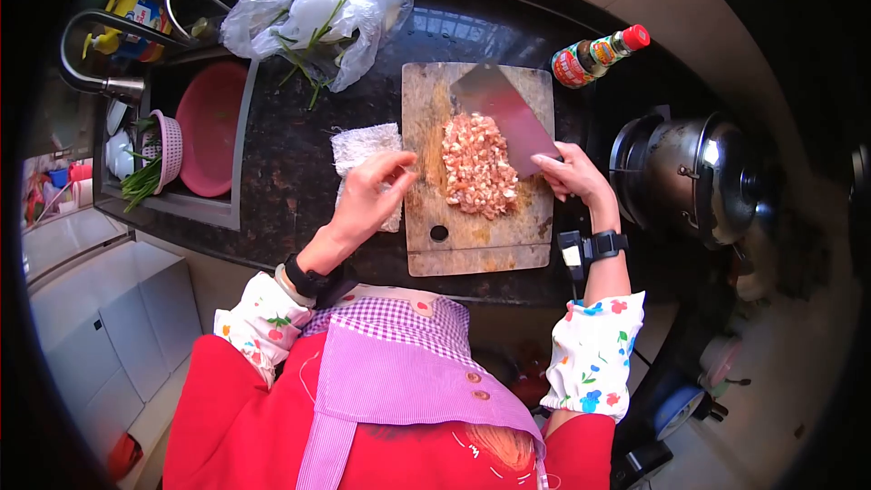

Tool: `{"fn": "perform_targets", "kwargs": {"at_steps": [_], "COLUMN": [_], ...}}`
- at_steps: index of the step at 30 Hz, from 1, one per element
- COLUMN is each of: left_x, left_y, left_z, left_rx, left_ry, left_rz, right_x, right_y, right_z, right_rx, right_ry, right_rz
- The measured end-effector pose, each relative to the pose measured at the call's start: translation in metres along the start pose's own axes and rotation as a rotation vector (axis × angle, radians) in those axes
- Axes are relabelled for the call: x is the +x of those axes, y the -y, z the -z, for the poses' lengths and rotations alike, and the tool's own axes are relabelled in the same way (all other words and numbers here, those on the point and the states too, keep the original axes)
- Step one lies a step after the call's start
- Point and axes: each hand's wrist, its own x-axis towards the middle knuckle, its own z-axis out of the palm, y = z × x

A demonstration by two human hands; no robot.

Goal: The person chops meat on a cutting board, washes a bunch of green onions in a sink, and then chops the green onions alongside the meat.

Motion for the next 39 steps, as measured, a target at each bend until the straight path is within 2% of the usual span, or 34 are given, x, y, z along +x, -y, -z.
{"fn": "perform_targets", "kwargs": {"at_steps": [2, 3, 4, 5, 6, 8, 10, 12, 15, 17, 18, 20, 21, 22, 24, 29, 32, 35, 36, 38, 39], "left_x": [0.001, 0.003, 0.006, 0.009, 0.011, 0.016, 0.017, 0.015, 0.010, 0.006, 0.004, 0.002, 0.000, -0.002, -0.003, 0.001, 0.001, 0.008, 0.009, 0.010, 0.012], "left_y": [-0.001, 0.002, 0.002, -0.003, -0.004, -0.003, 0.002, 0.009, 0.017, 0.018, 0.022, 0.019, 0.023, 0.028, 0.030, 0.019, 0.016, 0.008, 0.010, 0.019, 0.008], "left_z": [0.005, 0.009, 0.012, 0.016, 0.020, 0.023, 0.019, 0.014, 0.001, -0.004, -0.007, -0.015, -0.020, -0.026, -0.036, -0.051, -0.070, -0.081, -0.086, -0.099, -0.097], "left_rx": [-0.089, -0.154, -0.220, -0.342, -0.322, -0.359, -0.368, -0.375, -0.248, -0.184, -0.146, -0.076, -0.085, -0.092, -0.109, -0.069, -0.136, -0.096, -0.094, -0.318, -0.546], "left_ry": [-0.144, -0.201, -0.259, -0.288, -0.303, -0.337, -0.316, -0.298, -0.193, -0.053, 0.030, 0.122, 0.146, 0.168, 0.183, 0.235, 0.188, 0.200, 0.201, 0.181, 0.226], "left_rz": [0.119, 0.125, 0.131, 0.127, 0.131, 0.120, 0.118, 0.119, 0.132, 0.163, 0.175, 0.162, 0.169, 0.174, 0.190, 0.179, 0.204, 0.171, 0.169, 0.241, 0.315], "right_x": [0.006, -0.005, -0.010, -0.015, -0.023, -0.056, -0.074, -0.092, -0.115, -0.127, -0.131, -0.142, -0.142, -0.145, -0.145, -0.118, -0.091, -0.073, -0.067, -0.061, -0.071], "right_y": [0.013, 0.035, 0.032, 0.028, 0.023, 0.024, 0.000, -0.020, -0.046, -0.062, -0.068, -0.079, -0.106, -0.107, -0.106, -0.118, -0.095, -0.073, -0.069, -0.060, -0.048], "right_z": [-0.002, -0.013, -0.013, -0.014, -0.017, -0.035, -0.050, -0.061, -0.078, -0.090, -0.097, -0.110, -0.113, -0.117, -0.126, -0.153, -0.173, -0.170, -0.166, -0.160, -0.161], "right_rx": [-0.392, -0.635, -0.632, -0.872, -1.105, -1.268, -1.317, -1.290, -1.089, -0.884, -0.880, -0.505, -0.272, -0.271, 0.591, 0.874, 0.874, 0.562, 0.564, -0.346, -0.558], "right_ry": [0.038, -0.071, -0.075, -0.131, -0.186, -0.242, -0.335, -0.334, -0.404, -0.472, -0.477, -0.626, -0.675, -0.680, -0.550, -0.501, -0.444, -0.514, -0.514, -0.754, -0.712], "right_rz": [0.154, 0.105, 0.104, 0.406, 0.713, 0.620, 0.666, 0.672, 0.655, 0.637, 0.628, 0.481, 0.327, 0.323, 0.191, 0.124, 0.131, 0.202, 0.204, 0.594, 0.525]}}
